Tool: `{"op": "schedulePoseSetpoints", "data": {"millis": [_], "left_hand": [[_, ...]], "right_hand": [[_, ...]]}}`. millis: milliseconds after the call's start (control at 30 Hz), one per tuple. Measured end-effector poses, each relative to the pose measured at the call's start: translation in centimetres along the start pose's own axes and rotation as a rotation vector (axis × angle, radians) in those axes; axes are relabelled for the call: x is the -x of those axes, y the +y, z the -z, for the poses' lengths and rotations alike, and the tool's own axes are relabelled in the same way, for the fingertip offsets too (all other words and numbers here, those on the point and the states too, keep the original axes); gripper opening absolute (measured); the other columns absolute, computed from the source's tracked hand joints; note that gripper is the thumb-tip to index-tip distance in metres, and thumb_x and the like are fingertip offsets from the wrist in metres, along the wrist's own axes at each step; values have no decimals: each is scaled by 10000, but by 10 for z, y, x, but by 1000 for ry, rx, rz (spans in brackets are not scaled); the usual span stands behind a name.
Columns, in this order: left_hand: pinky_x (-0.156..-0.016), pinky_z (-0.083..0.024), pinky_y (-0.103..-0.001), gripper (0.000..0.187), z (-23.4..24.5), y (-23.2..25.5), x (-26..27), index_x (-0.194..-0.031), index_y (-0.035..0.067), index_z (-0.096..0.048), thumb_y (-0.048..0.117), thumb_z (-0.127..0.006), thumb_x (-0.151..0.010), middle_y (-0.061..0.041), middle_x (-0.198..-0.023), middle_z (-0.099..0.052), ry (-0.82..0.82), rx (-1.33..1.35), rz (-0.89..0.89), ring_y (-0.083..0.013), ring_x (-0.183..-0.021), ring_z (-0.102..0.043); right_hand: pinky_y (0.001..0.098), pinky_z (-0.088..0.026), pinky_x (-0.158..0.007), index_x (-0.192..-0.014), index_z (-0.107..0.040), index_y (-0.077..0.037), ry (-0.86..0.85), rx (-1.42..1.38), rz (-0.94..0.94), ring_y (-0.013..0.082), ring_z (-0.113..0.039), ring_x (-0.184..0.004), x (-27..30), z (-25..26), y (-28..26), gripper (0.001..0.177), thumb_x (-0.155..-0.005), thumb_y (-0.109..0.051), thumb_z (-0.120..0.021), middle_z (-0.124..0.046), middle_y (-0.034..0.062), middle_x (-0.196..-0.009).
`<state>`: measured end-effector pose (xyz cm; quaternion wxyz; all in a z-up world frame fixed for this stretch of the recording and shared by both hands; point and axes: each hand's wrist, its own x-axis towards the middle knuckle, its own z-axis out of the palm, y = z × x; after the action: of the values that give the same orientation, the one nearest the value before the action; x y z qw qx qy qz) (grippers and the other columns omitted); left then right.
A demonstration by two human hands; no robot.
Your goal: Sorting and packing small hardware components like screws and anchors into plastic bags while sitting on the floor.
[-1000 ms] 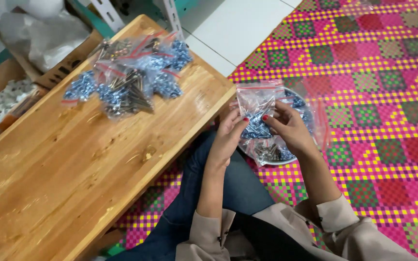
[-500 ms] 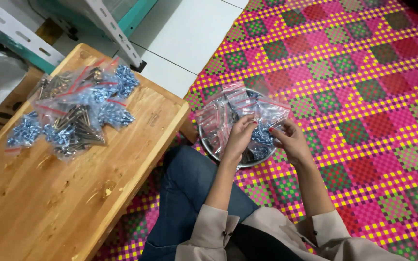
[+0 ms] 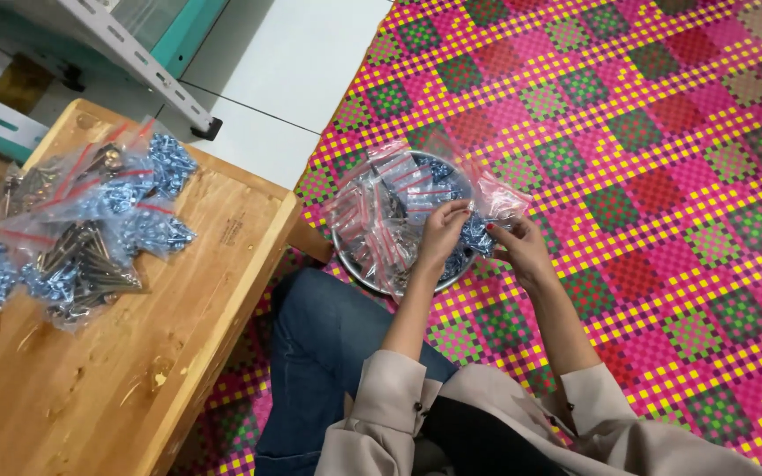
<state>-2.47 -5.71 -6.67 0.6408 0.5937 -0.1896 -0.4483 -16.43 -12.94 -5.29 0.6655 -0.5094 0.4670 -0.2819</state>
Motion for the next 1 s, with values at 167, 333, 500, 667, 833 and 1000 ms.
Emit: {"op": "schedulePoseSetpoints", "data": {"millis": [167, 333, 500, 667, 833, 1000], "left_hand": [[-984, -517, -473, 343, -3, -14, 1, -1296, 112, -674, 186, -645, -963, -161, -1221, -700, -11, 78, 55, -275, -1174, -632], [-1000, -538, -438, 490, 0, -35, -5, -1417, 21, -532, 150, -623, -953, -184, -1267, -582, -6, 225, 119, -217, -1075, -551], [-998, -485, -547, 494, -2, -63, -20, -1432, 29, -516, 136, -595, -955, -267, -1290, -615, 28, 252, 195, -409, -1136, -655], [-1006, -465, -576, 435, 0, -70, -18, -1379, 47, -562, 156, -585, -959, -263, -1278, -642, 22, 219, 232, -412, -1129, -657], [-953, -523, -522, 397, 3, -77, -20, -1326, 80, -616, 163, -584, -940, -217, -1212, -689, 46, 168, 243, -358, -1067, -700], [-914, -547, -510, 371, 3, -82, -24, -1284, 99, -644, 164, -589, -923, -209, -1161, -709, 81, 156, 262, -349, -1011, -722]], "right_hand": [[293, -621, -571, -1058, -677, -46, 54, 39, 14, 140, -656, -798, -13, 5, 8, 241, -884, -147, -809, -623, 44, -905], [306, -597, -632, -1090, -680, -18, 92, 157, 125, 158, -646, -840, -39, 7, 15, 243, -901, -129, -786, -623, 86, -940], [349, -579, -735, -1007, -707, -26, 105, 248, 341, 211, -632, -878, -65, 2, 16, 182, -845, -76, -773, -623, 132, -912], [342, -581, -809, -975, -725, -43, 136, 376, 455, 255, -687, -899, -102, -12, 25, 180, -801, -64, -766, -685, 159, -886], [451, -556, -745, -1007, -703, -14, 146, 531, 441, 331, -678, -803, -69, -59, -24, 183, -836, -79, -691, -730, 214, -924], [452, -550, -712, -872, -740, -211, 201, 755, 363, 329, -721, -791, -139, -50, 60, 102, -798, -270, -777, -736, 61, -781]]}}
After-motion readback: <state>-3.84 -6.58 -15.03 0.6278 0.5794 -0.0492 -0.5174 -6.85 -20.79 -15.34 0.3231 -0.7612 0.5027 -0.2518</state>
